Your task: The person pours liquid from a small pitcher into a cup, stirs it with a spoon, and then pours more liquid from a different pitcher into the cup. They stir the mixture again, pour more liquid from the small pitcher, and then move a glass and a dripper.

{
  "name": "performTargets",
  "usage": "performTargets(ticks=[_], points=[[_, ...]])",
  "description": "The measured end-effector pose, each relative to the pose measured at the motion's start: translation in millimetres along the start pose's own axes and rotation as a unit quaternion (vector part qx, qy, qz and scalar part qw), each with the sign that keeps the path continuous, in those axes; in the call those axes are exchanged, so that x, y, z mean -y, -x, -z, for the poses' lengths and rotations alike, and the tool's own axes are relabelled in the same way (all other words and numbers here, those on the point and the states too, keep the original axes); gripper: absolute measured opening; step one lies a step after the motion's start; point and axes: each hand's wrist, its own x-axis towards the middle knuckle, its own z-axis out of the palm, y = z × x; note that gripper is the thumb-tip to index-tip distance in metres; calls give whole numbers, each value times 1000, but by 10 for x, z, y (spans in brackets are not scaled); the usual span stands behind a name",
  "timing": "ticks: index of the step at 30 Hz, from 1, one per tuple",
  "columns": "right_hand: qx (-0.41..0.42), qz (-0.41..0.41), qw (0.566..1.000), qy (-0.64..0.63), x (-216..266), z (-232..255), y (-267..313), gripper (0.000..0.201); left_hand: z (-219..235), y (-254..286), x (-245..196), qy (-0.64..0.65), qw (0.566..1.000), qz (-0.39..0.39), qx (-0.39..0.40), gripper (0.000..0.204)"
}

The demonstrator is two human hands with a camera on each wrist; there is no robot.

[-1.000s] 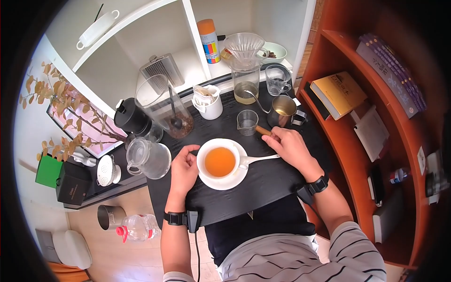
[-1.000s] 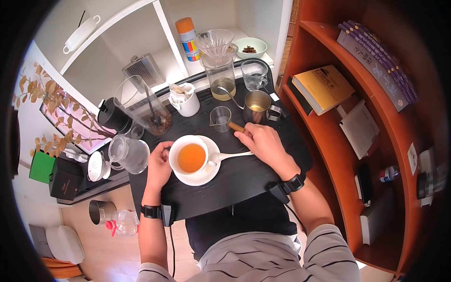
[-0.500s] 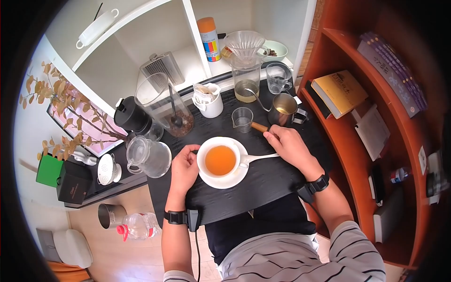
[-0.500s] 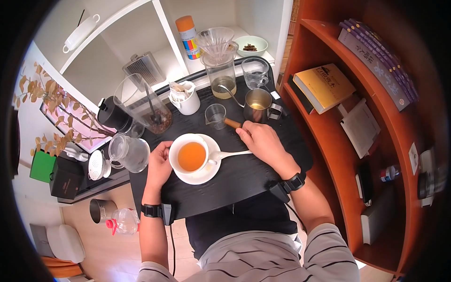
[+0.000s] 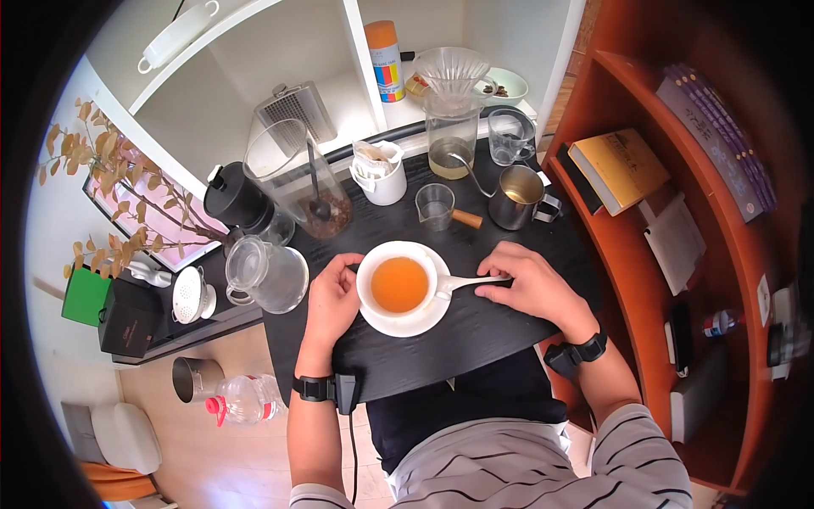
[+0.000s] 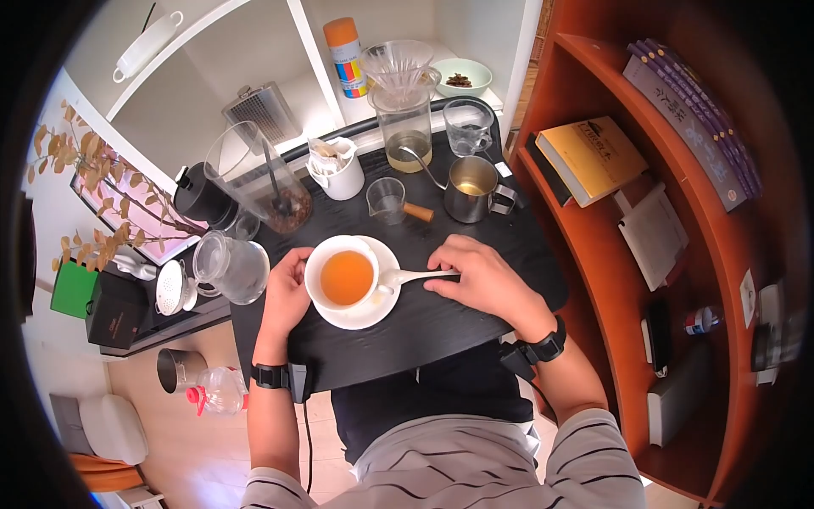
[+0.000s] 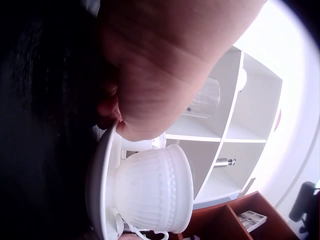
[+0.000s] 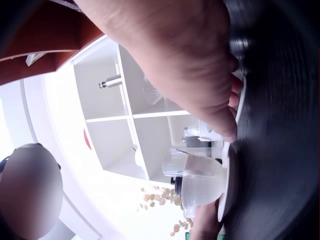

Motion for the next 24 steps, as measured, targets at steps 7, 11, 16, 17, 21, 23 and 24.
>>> performTargets(ticks=[7,11,16,17,21,23,24], points=[[-4,59,995,82,-58,-60,-7,16,16,-5,-1,11,1000,15,15,34],[-60,97,987,110,-54,-40,-27,14,29,12,-33,9,1000,9,17,36],[-169,50,984,0,104,-6,-100,9,-7,8,-46,23,1000,-1,-9,33],[-169,50,984,-1,162,11,-146,9,-15,1,-22,29,1000,-1,-10,32],[-106,87,989,-63,387,28,-395,9,-29,-15,61,60,998,-4,-8,32],[-56,182,977,-90,405,-36,-588,9,-35,-19,69,71,997,-2,-10,31],[-32,184,979,-88,357,-69,-672,10,-33,-17,58,69,998,-4,-11,31]])
